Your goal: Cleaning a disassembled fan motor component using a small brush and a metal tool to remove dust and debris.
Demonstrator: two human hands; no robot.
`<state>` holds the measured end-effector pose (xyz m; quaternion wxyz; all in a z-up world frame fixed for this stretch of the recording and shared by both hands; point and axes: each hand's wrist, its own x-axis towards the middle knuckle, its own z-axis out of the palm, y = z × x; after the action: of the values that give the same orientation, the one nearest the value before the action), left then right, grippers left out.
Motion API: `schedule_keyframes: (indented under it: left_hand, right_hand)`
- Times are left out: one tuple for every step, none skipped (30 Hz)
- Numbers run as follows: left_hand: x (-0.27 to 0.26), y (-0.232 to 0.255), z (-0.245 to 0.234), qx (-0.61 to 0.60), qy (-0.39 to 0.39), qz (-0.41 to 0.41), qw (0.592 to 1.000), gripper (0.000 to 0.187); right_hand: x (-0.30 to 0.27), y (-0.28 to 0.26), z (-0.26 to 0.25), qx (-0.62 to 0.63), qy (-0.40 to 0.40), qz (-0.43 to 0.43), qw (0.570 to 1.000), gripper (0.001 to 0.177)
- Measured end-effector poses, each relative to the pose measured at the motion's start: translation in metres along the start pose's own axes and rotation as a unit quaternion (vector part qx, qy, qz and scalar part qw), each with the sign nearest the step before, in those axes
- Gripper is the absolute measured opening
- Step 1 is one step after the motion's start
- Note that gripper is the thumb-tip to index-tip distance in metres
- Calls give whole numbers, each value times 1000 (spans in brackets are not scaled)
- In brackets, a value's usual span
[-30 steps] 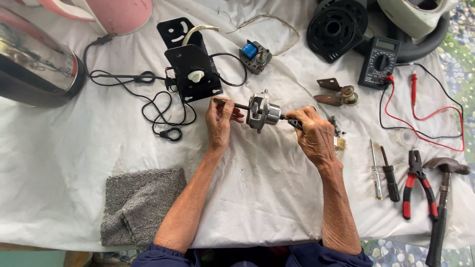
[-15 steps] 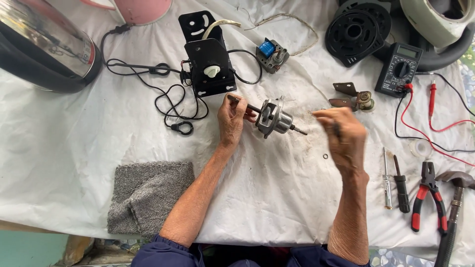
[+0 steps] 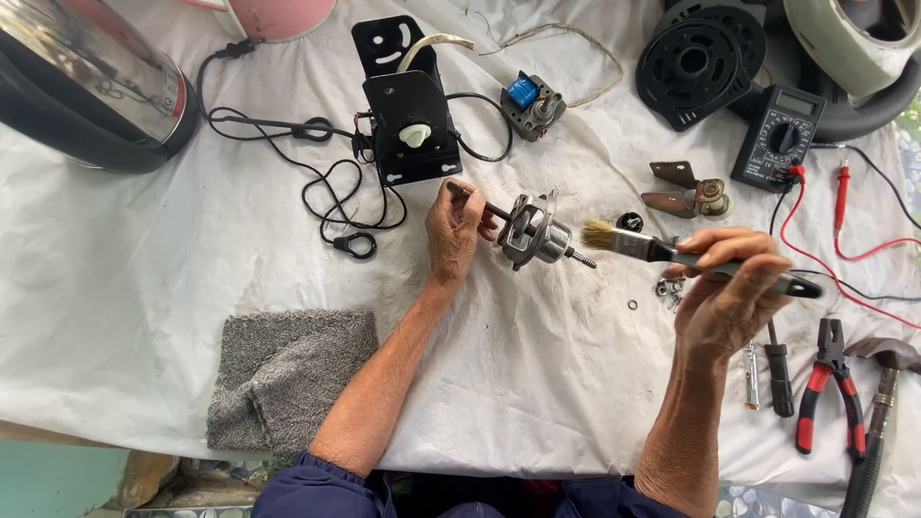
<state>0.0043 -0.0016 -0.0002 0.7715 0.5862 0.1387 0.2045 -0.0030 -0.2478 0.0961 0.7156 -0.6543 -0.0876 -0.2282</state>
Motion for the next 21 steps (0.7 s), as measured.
schedule_keyframes:
  left_hand:
    - [1,1,0,1,0,2,1000,11]
    - [2,1,1,5,-1,7,1000,12]
    - [-1,0,0,10,-1,8,1000,12]
    - [-1,-1,0,12,0,6,1000,12]
    - [-1,-2,0,5,2,6,1000,11]
    - [0,-2,1,-3,5,6,1000,11]
    - [-1,-2,1,-4,6,6,1000,11]
    - [-2,-1,1,-3,2,8,1000,11]
    - [-2,1,0,-2,-1,11,1000,12]
    - [-1,2,1,-2,3,14,1000,12]
    - [-2,3,1,3,5,9,1000,12]
    - [-2,4,1,9,7,5,1000,12]
    - [-1,2,0,9,8,4,1000,12]
    - [-1,-1,0,1,9,7,1000,12]
    - [0,-3,1,-9,8,10,1000,12]
    - [0,-2,0,-9,8,9,1000,12]
    - [0,-1,0,-8,5,7,1000,12]
    - [-1,0,0,-7,2,4,1000,12]
    - [0,-1,1,-8,3,6,1000,12]
    - [0,-1,1,-7,6,6,1000,13]
    - [-1,-2,1,-6,10,4,1000,13]
  right_hand:
    - [1,6,1,2,0,-1,1000,63]
    - [2,11,1,32,-31,6,999,53]
    - [0,17,0,61,-61,17,996,43]
    - [-2,18,5,61,-61,20,996,43]
    - [-2,19,10,56,-75,40,995,44]
    - [-3,20,15,52,-88,60,993,44]
    - [-5,22,17,51,-90,59,993,44]
    - [-7,24,18,47,-98,83,991,45]
    - [-9,26,22,44,-108,107,987,47]
    - [-7,25,21,46,-111,106,987,47]
    - [-7,24,20,52,-112,98,987,43]
    - [-7,24,19,58,-113,91,988,39]
    - [-7,23,19,58,-115,93,987,39]
    - [-6,21,18,51,-80,86,992,40]
    - [-5,20,17,44,-45,78,995,42]
    - [-4,22,16,43,-45,78,995,42]
    - [-2,25,14,41,-22,66,997,43]
    - [-1,26,13,40,0,54,998,43]
    - [0,24,12,41,-2,52,998,43]
    - [1,21,12,41,14,49,998,44]
    - [1,18,12,40,30,47,998,44]
